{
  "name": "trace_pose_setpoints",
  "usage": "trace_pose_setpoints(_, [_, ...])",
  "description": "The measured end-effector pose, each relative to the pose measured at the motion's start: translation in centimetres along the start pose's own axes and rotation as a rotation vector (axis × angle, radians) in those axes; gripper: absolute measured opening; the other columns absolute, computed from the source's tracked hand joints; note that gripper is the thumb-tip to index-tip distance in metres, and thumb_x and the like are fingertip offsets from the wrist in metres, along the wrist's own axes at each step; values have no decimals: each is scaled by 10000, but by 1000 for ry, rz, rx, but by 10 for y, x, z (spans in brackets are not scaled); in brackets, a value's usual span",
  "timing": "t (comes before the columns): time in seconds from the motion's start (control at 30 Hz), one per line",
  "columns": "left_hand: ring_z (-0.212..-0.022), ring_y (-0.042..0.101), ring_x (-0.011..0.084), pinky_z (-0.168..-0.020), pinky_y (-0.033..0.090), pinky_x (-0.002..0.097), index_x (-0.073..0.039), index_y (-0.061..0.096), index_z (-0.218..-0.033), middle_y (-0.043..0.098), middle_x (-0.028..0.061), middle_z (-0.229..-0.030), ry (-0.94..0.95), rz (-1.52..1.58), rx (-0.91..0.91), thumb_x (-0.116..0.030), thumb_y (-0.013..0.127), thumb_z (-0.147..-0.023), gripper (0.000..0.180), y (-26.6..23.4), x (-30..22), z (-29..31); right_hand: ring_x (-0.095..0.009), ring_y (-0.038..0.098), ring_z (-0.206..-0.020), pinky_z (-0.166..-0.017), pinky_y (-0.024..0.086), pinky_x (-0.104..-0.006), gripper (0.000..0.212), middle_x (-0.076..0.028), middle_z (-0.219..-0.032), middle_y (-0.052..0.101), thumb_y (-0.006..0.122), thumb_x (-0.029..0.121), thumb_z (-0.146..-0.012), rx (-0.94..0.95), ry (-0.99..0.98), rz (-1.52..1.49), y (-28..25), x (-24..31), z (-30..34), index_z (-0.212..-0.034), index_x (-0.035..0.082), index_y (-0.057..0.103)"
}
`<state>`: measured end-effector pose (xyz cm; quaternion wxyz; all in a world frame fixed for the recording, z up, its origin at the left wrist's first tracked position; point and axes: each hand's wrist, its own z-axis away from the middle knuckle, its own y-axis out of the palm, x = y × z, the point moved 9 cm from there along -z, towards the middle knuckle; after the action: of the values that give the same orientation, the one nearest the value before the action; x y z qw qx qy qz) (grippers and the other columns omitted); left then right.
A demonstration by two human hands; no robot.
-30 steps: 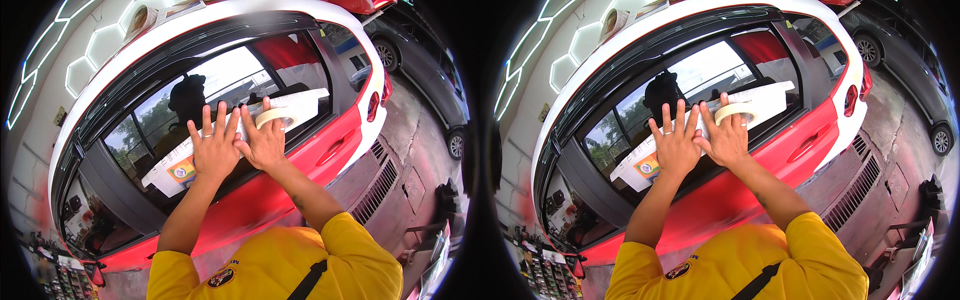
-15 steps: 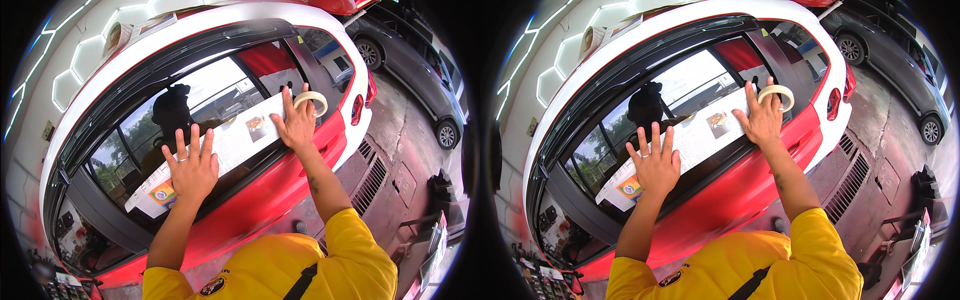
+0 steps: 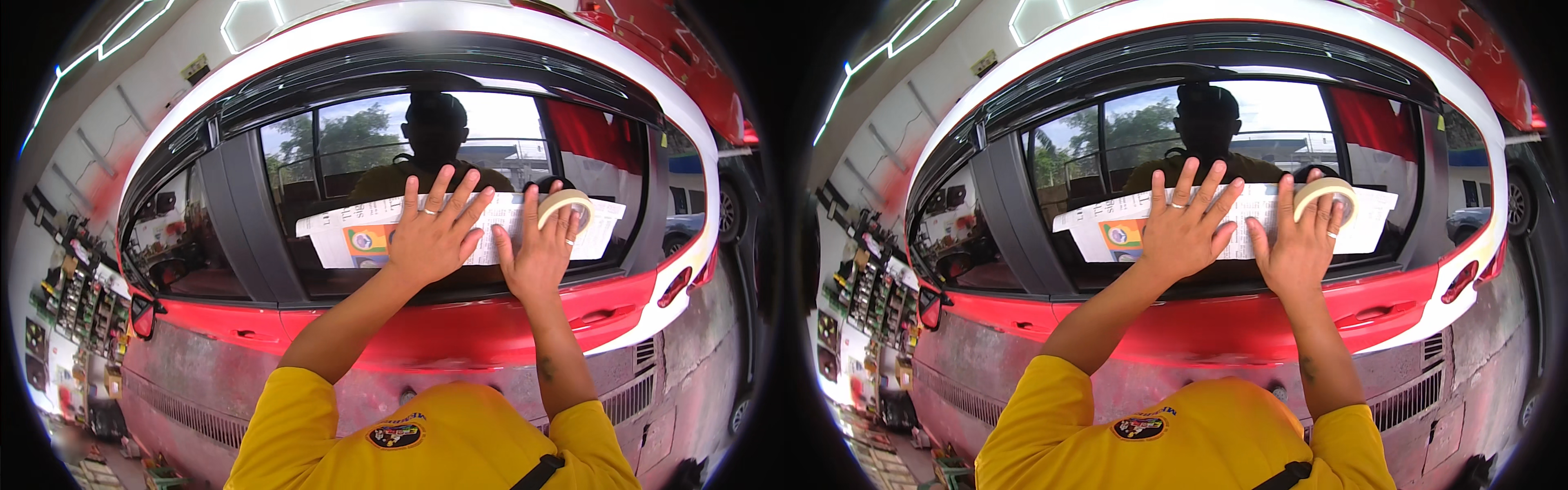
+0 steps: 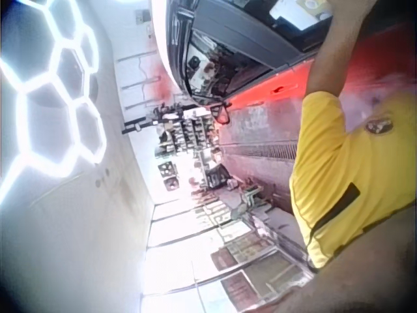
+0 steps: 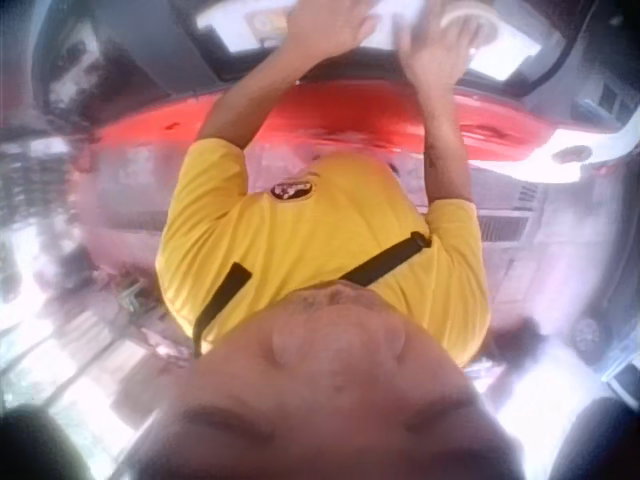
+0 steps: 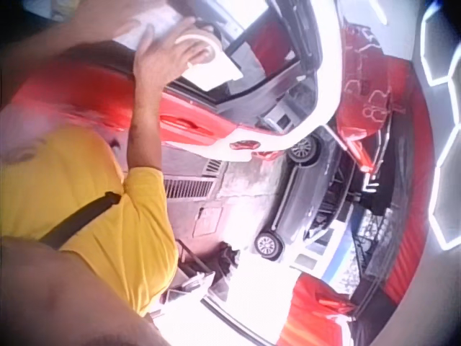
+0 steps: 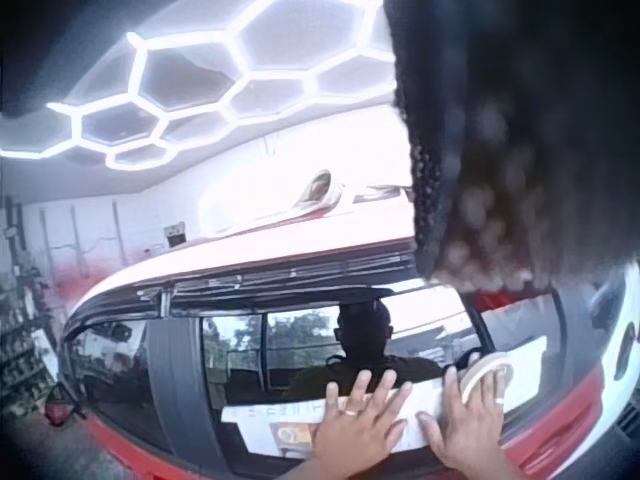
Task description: The person tapes newspaper sheets to the rear side window and the rear hatch of a red car using masking tape. They smooth the paper against the glass and body, then move to the trunk area to continue taping the hatch.
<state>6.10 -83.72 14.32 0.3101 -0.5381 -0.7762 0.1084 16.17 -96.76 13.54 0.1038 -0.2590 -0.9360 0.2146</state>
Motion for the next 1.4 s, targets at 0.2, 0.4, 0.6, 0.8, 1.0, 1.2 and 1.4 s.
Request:
trace_pose_setpoints(0.2, [-1689, 141, 439, -1294, 19, 734, -243, 513, -1655, 276, 180, -1805, -136, -121, 1, -655, 731, -922, 868, -29, 81, 55, -572, 359, -1554, -1287, 225, -643, 836, -365, -1698, 357, 728, 495, -979, 55, -13, 3, -1, -1, 0, -1645, 54, 483])
trace_pose_setpoints(0.4, [-1652, 68, 581, -1285, 26, 722, -64, 350, -1716, 146, 346, -1787, -306, -192, 100, -546, 623, -1038, 875, -63, 148, 107, -572, 366, -1543, -1275, 254, -653, 853, -356, -1708, 341, 742, 487, -958, 96, -6, -7, -2, 1, -2, -1647, 60, 474])
trace_pose_setpoints(0.6, [-1639, 58, 614, -1251, 6, 772, -60, 458, -1669, 182, 331, -1786, -377, 57, -130, -391, 580, -1061, 703, -35, -13, 24, -585, 386, -1514, -1254, 279, -668, 874, -367, -1713, 314, 734, 464, -950, 102, -6, -18, -2, 5, -4, -1667, 65, 433])
trace_pose_setpoints(0.8, [-1656, 115, 553, -1240, 36, 796, -311, 496, -1672, 227, 237, -1806, -366, -22, -66, -554, 673, -1010, 728, 19, -34, -4, -487, 644, -1323, -1136, 486, -549, 624, -363, -1431, 629, 748, 163, -877, -29, -283, -372, -51, -23, 5, -1480, 29, 663])
trace_pose_setpoints(1.0, [-1666, 131, 518, -1234, 60, 813, -340, 518, -1650, 252, 193, -1809, -342, -6, -84, -589, 659, -1001, 709, 15, -35, -5, -387, 721, -726, -648, 572, -414, 681, -284, -1024, 730, 665, 25, -926, -161, -505, -961, -94, -5, -32, -1540, -141, 422])
trace_pose_setpoints(1.2, [-1636, 195, 567, -1222, 122, 830, -166, 594, -1550, 377, 239, -1724, -350, 60, -64, -498, 701, -971, 676, 20, -34, -3, -360, 685, -1301, -1239, 375, -599, 472, -190, -1312, 744, 718, 58, -958, -3, -770, -927, -31, 52, -86, -1395, 59, 539])
trace_pose_setpoints(1.4, [-1551, 386, 534, -1249, 265, 687, -7, 609, -1471, 492, 292, -1614, -480, 205, -357, -220, 793, -929, 611, -43, -6, 16, -325, 704, -938, -1182, 441, -582, 354, -131, -1007, 722, 758, 224, -995, -15, -874, -982, -17, 51, -82, -1263, 22, 646])
